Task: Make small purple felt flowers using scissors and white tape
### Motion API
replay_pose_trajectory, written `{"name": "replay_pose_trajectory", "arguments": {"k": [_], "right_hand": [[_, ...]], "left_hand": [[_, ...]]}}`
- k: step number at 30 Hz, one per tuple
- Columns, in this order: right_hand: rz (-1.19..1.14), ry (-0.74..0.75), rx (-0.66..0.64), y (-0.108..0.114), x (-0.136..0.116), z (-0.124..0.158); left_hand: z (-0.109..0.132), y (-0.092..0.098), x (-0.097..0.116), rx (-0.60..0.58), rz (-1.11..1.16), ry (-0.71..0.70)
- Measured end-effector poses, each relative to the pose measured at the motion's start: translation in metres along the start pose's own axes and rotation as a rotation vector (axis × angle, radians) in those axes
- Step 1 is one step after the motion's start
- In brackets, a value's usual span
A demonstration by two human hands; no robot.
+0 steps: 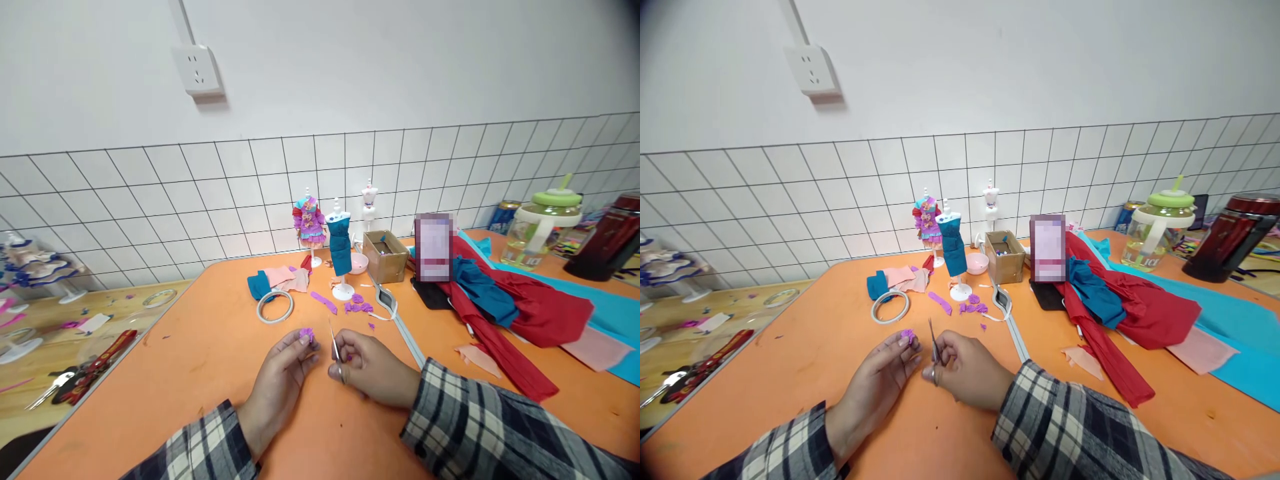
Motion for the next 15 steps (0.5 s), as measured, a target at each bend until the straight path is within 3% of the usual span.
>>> {"name": "replay_pose_trajectory", "arguments": {"k": [3, 8, 15], "right_hand": [[0.172, 0.048, -0.021, -0.004, -0.009, 0.006], [0.253, 0.091, -0.097, -0.010, -0.017, 0.009], [0.264, 0.089, -0.099, -0.011, -0.015, 0.009]], "left_hand": [[0.001, -0.003, -0.002, -0.046, 0.007, 0.016], [0.003, -0.014, -0.004, -0.179, -0.049, 0.030], [0.003, -0.015, -0.004, -0.185, -0.164, 0.039]]}}
Point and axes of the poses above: each hand's wrist, its own z-axis away from the middle knuckle, its own y-axis out of the back of the hand, x = y × z, the point moved 4 cm from there along -z, towards the middle knuckle, and after that the axes turned 12 degrees about -x, right-handed, at the moved point
